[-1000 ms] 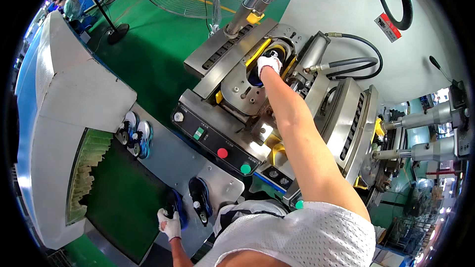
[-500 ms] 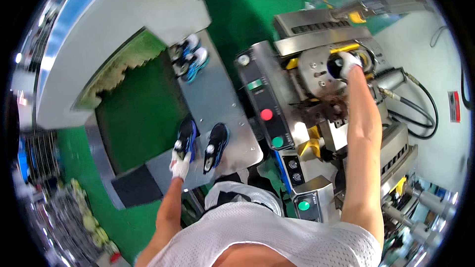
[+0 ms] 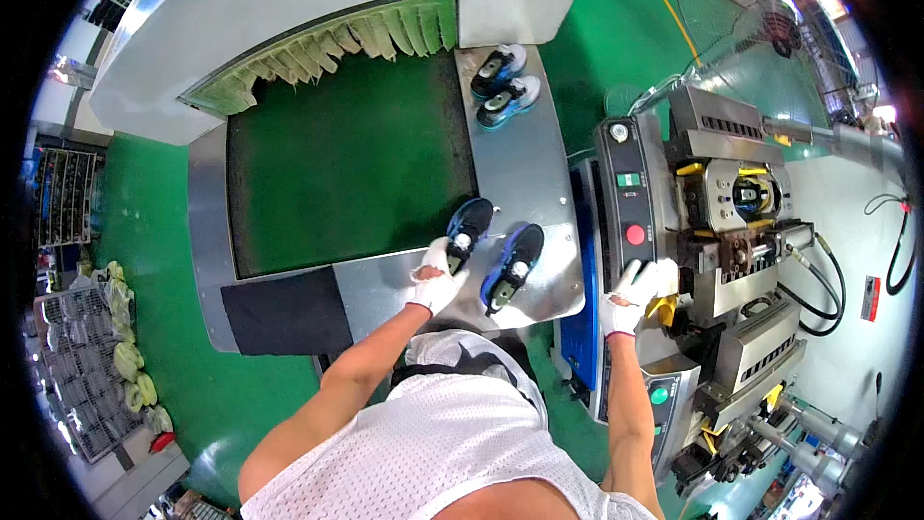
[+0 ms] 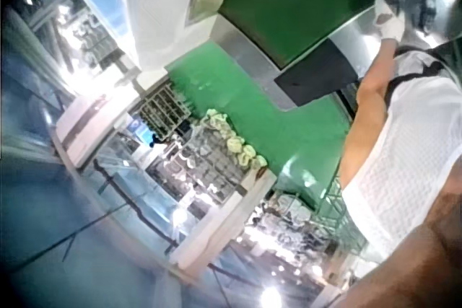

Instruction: The person repeatedly picks up blue and black sneakers from a green conveyor belt and places them into a metal jig on a machine. The person then presses a button to activate the machine, which appears to perform a pressing or gluing operation on the shoes. After the cycle, the person removes the shoes and places them back on the conveyor belt, repeating the process for multiple pairs.

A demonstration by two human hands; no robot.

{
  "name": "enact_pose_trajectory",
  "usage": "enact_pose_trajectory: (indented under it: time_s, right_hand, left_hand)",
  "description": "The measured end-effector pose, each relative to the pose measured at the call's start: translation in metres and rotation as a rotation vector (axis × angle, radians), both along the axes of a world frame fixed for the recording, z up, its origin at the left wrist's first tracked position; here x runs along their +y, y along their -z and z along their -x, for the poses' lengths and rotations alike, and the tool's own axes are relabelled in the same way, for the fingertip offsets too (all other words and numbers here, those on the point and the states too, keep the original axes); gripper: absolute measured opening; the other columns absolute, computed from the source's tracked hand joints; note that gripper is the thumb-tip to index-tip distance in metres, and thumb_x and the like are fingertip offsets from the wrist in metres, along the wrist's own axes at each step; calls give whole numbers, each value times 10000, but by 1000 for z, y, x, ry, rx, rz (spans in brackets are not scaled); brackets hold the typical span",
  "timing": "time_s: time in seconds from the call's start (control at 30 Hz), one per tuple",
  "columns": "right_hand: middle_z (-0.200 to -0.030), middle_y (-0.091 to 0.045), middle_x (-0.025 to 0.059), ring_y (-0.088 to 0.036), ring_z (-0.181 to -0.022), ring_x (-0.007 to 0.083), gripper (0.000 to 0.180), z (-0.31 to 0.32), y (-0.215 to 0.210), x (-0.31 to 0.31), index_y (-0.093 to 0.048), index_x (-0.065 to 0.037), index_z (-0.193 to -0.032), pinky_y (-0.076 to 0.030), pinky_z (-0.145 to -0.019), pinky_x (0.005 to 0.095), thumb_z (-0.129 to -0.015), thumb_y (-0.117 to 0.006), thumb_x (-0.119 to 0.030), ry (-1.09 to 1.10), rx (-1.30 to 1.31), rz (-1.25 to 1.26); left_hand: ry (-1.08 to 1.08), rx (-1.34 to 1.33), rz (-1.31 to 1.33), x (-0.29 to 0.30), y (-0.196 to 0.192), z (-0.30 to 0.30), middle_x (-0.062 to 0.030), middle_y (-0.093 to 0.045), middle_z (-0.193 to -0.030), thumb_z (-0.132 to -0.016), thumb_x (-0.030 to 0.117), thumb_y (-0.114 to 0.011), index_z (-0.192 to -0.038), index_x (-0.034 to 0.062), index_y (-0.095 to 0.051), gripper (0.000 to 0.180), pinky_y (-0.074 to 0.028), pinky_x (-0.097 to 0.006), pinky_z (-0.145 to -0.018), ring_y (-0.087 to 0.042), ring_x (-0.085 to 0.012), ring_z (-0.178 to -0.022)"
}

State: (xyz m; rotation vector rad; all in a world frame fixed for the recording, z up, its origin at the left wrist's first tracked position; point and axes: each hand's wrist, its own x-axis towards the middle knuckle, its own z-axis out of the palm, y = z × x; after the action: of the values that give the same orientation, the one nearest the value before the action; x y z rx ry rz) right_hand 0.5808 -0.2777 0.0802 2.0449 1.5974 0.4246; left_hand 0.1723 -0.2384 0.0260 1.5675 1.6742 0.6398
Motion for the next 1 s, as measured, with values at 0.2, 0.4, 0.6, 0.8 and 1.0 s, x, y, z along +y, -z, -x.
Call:
enact_pose_trajectory:
  time_s: [0.2,0.4,0.6,0.8,1.0]
  right_hand:
    - [-1591,-343,292,-348,-1475,405,1033,92,-22,15,-256,42,-1582,-266,-1213,421,-849,-768,-474,267,1007,-120]
    - [-1182,-712,177,-679,-1104,316,814,261,55,-1,-477,-53,-1442,-521,-957,412,-766,-835,-333,765,1181,-456]
    - [-1062,-754,207,-703,-1064,319,710,254,77,-3,-740,-12,-1127,-496,-973,433,-842,-638,-655,998,1156,-312]
    - [-1082,-718,211,-685,-973,211,758,227,34,-78,-672,122,-1159,-565,-801,392,-733,-850,-480,1227,1737,-847]
    - [-966,-710,31,-645,-813,114,412,247,-100,-196,-720,-23,-1148,-559,-702,304,-828,-840,-252,1280,2010,-1743]
  left_hand:
    - [94,2,26,5,15,8,-267,-518,-1386,-723,204,-853,-1391,-35,-466,808,-405,-459,-1128,-498,-432,-1312]
    - [207,-94,44,14,20,14,-262,-574,-1280,-734,124,-819,-1327,-29,-507,688,-449,-469,-1050,-556,-435,-1213]
    - [274,-58,199,30,-5,15,-254,-565,-1352,-794,209,-817,-1451,-20,-408,807,-441,-447,-1073,-563,-403,-1251]
    - [533,70,319,22,-61,-56,-271,-594,-1359,-787,293,-858,-1425,-49,-468,822,-476,-446,-1027,-597,-404,-1209]
    - [1001,-17,286,-49,-86,-105,-234,-626,-1317,-800,311,-853,-1364,-55,-533,745,-472,-426,-1034,-612,-344,-1190]
